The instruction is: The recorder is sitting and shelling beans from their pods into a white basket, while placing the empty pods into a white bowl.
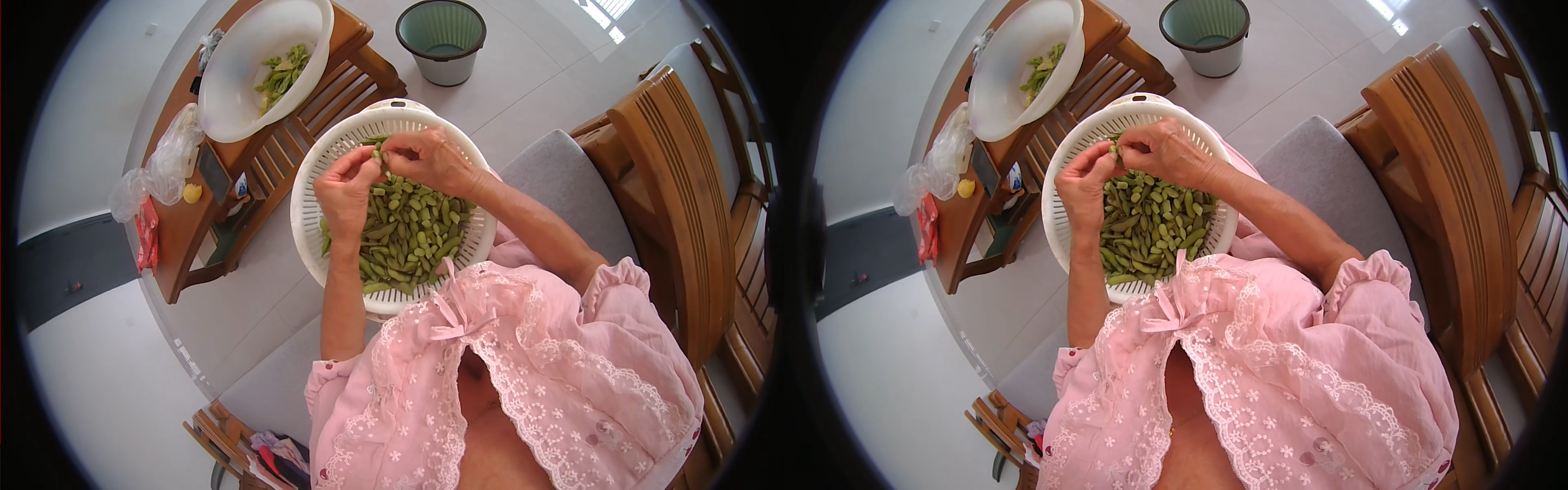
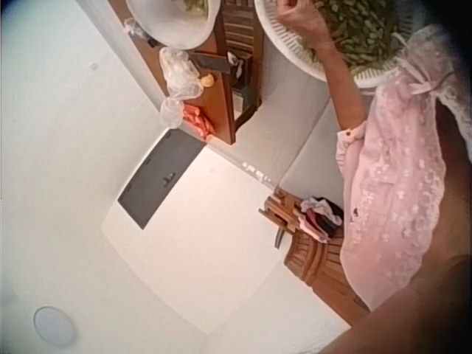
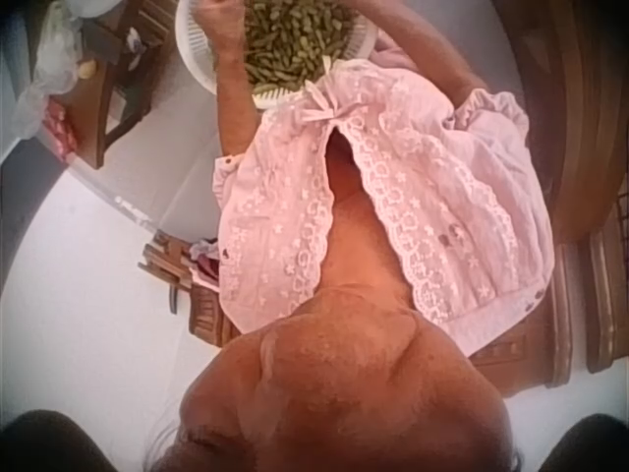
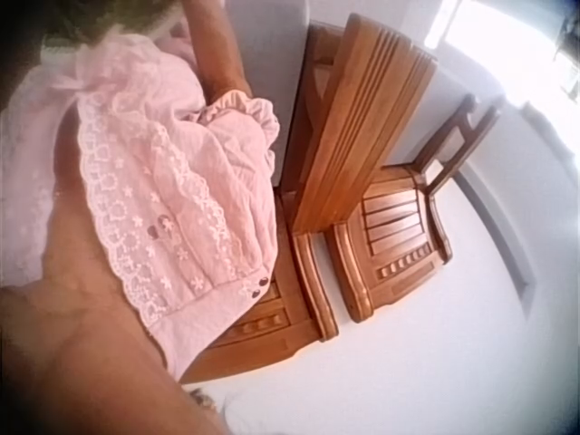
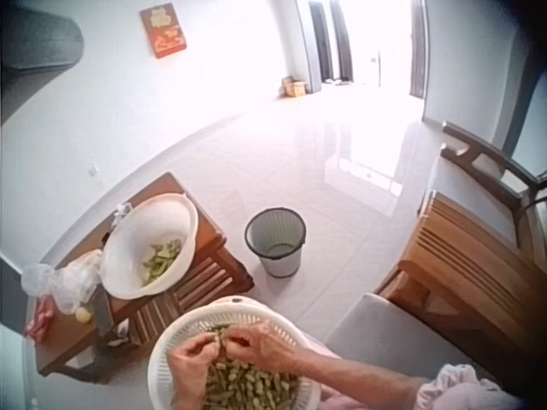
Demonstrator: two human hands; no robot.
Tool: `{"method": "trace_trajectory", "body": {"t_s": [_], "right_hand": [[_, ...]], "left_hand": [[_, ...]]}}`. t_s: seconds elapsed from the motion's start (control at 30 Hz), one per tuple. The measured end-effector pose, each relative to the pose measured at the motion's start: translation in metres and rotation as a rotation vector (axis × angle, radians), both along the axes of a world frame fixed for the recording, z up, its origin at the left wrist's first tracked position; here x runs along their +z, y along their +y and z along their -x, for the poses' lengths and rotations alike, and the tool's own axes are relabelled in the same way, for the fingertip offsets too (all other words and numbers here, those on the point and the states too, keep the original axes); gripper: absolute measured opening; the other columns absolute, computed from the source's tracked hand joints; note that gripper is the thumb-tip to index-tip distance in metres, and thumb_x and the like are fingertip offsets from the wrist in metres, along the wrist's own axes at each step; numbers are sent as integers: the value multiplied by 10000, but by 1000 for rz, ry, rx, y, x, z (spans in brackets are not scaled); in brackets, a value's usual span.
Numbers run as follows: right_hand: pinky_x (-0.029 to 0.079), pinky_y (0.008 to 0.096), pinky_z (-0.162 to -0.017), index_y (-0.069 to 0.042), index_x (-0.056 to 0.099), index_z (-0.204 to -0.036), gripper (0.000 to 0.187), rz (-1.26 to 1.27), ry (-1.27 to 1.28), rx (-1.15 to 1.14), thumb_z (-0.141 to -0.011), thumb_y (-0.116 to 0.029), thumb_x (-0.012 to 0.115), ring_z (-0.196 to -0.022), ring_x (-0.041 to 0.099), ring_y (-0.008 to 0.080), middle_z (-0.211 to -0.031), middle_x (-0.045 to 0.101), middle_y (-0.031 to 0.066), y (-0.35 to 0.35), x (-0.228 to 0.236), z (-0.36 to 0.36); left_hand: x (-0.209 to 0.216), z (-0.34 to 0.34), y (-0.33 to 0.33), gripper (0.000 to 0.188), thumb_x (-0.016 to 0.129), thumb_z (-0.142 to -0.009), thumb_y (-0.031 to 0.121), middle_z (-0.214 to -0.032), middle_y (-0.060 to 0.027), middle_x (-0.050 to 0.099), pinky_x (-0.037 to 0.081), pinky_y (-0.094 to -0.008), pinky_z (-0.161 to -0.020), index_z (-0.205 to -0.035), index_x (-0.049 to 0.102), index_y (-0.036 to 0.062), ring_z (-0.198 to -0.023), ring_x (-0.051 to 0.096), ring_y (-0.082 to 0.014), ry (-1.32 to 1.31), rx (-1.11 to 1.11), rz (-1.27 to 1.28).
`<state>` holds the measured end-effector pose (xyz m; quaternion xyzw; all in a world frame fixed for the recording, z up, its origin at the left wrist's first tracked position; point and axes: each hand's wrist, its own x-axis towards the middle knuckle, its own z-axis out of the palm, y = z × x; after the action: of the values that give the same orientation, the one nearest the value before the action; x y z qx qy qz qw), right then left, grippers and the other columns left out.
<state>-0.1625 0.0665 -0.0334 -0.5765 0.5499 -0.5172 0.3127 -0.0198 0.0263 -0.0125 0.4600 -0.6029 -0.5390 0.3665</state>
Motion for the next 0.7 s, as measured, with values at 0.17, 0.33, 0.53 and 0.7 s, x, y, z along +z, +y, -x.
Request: {"method": "trace_trajectory", "body": {"t_s": [0.17, 0.33, 0.53, 0.7], "right_hand": [[418, 263, -508, 2, 588, -748, 134, -133, -203, -4, -718, -106, 515, -519, 508, 96, -543, 514, 69, -1, -4, 0], [415, 257, -513, 2, 586, -765, 150, -176, -317, 16, -723, -115, 503, -517, 492, 93, -550, 519, 54, -3, -6, 2], [418, 247, -540, 7, 589, -773, 186, -124, -92, 55, -734, -144, 489, -554, 497, 90, -586, 543, 38, -3, -1, 6], [362, 197, -501, 6, 568, -812, 209, -303, -610, 258, -794, -158, 440, -538, 437, 62, -590, 494, -15, -5, -2, 7]], "left_hand": [[0, 0, -4, 198, 585, -775, 49, -809, -67, 600, 476, -201, -572, -943, 591, -56, -645, 555, -95, 89, -68, -76], [-6, -3, -7, 187, 584, -780, 48, -797, -48, 594, 455, -192, -549, -943, 591, -43, -632, 533, -84, 36, -134, 52], [1, -5, -7, 201, 596, -765, 66, -779, -43, 589, 437, -192, -531, -927, 574, -51, -599, 521, -73, -7, -153, -24], [2, -9, -10, 196, 571, -756, 56, -705, -34, 568, 410, -183, -491, -908, 567, -67, -545, 496, -66, 266, -201, -212]]}}
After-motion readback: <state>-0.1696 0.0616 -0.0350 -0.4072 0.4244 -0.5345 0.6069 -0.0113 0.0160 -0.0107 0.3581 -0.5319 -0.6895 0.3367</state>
